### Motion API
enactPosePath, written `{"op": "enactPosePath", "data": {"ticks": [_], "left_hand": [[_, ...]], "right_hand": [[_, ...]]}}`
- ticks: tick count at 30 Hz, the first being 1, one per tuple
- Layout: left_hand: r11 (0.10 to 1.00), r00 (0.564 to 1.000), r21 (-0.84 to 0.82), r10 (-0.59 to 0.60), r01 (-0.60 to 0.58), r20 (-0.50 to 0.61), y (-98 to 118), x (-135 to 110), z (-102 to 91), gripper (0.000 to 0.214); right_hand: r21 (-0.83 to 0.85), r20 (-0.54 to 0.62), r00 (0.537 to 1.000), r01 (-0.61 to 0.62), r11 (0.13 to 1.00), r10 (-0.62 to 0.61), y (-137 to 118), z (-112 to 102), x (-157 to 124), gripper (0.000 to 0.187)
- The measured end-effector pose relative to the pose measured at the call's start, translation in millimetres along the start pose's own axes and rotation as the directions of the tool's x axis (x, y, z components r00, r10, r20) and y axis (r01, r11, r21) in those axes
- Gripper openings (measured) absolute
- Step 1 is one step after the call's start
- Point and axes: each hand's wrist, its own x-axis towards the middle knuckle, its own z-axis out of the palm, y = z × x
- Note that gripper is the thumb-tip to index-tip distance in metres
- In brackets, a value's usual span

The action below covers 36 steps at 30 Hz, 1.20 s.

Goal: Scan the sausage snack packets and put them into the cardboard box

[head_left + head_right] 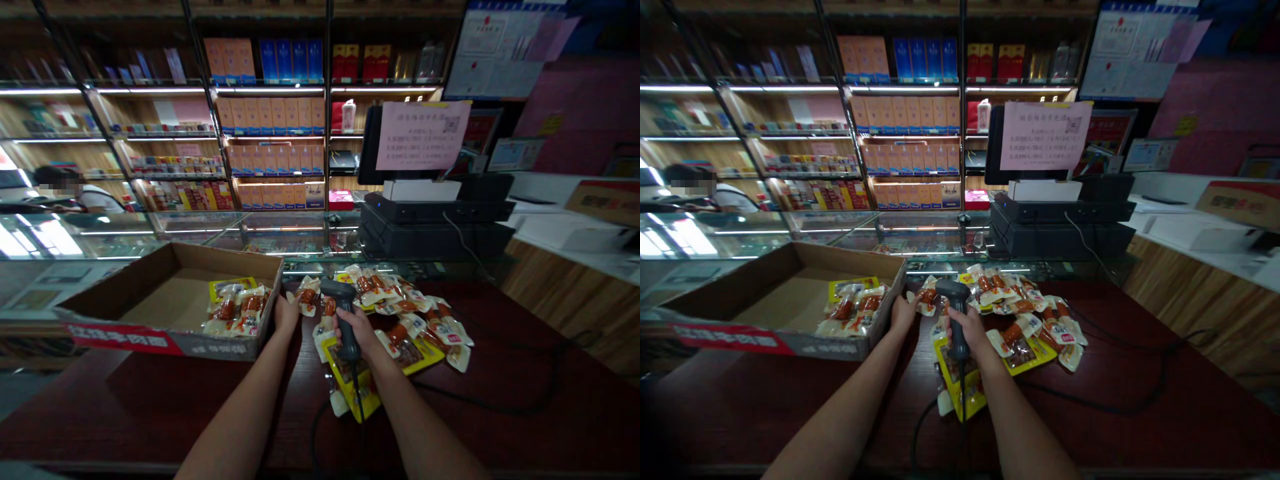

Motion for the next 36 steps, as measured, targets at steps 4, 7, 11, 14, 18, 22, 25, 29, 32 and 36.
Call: {"op": "enactPosePath", "data": {"ticks": [4,7,11,14,18,22,25,29,32,36], "left_hand": [[0.994,1.0,0.107,0.027,-0.028,0.014,2.1,-1.5,1.9,0.013],[0.99,0.997,0.112,0.08,-0.08,0.004,-1.0,-4.4,-1.2,0.009],[0.998,0.996,0.028,0.056,-0.054,-0.063,-7.0,-3.2,-5.2,0.01],[0.999,0.995,-0.022,0.025,-0.027,-0.095,-9.8,-2.5,-2.8,0.006],[0.951,0.993,-0.301,0.042,-0.073,-0.107,-5.0,-6.5,1.9,0.018],[0.758,0.995,-0.652,0.073,-0.013,0.065,13.1,-15.4,-2.7,0.025],[0.557,0.946,-0.806,0.104,0.201,0.307,27.2,-22.8,-8.6,0.033],[0.451,0.886,-0.831,0.162,0.326,0.435,31.4,-25.7,-10.0,0.035],[0.476,0.915,-0.83,0.116,0.29,0.386,25.0,-22.1,-6.5,0.033],[0.727,0.974,-0.685,0.184,-0.047,0.129,17.3,-18.0,-3.6,0.034]], "right_hand": [[0.041,-0.017,1.0,-0.003,0.999,0.003,1.8,1.1,0.8,0.033],[0.052,-0.046,0.999,0.025,0.998,-0.022,1.0,-0.8,-0.2,0.032],[0.05,-0.059,0.998,0.035,0.998,-0.032,-1.7,-1.2,-2.4,0.031],[0.044,-0.074,0.996,0.054,0.998,-0.051,-3.2,0.9,-3.9,0.03],[0.055,-0.078,0.996,0.047,0.997,-0.042,-5.0,3.9,-6.2,0.031],[0.095,-0.093,0.995,0.03,0.995,-0.021,-6.5,5.1,-8.0,0.034],[0.105,-0.069,0.997,0.038,0.994,-0.031,-6.6,5.1,-8.6,0.034],[0.11,-0.057,0.996,0.07,0.991,-0.064,-6.2,4.9,-8.9,0.032],[0.104,-0.066,0.995,0.078,0.992,-0.071,-5.9,4.4,-8.3,0.031],[0.051,-0.113,0.988,0.115,0.992,-0.109,-5.0,2.9,-6.1,0.032]]}}
